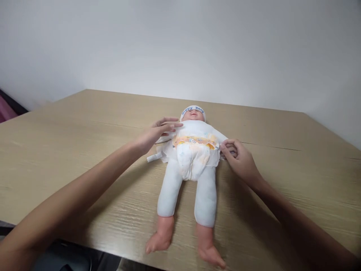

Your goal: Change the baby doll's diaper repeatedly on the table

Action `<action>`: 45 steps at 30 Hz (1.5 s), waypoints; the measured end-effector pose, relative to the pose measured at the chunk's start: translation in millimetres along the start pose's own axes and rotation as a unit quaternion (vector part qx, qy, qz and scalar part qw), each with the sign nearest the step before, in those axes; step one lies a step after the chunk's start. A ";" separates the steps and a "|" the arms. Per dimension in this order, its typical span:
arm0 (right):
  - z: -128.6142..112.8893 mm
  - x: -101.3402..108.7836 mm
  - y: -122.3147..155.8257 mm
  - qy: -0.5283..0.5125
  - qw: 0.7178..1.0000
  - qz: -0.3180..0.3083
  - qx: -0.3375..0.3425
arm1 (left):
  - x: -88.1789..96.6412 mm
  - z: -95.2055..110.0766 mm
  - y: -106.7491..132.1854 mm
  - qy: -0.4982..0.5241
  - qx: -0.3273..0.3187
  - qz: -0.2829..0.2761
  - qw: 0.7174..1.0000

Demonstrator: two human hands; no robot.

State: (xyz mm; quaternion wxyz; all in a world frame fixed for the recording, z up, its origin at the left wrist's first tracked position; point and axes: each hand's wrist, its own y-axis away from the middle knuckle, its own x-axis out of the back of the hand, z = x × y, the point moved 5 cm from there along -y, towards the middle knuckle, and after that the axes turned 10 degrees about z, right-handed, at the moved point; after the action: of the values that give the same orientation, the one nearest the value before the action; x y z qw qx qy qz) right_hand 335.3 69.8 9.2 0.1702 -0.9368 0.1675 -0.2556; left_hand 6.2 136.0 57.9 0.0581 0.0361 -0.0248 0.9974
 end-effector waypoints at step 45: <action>-39.7 -30.7 -3.2 -0.087 0.991 -0.101 -0.023 | -125.4 7.8 22.7 -0.394 -0.331 -0.050 0.856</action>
State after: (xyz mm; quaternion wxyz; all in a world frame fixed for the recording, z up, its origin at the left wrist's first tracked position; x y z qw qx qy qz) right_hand 289.9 75.7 29.8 0.1363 -0.9712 0.0626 -0.1854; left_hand 128.3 98.7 55.2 0.1022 0.4055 -0.3720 0.8287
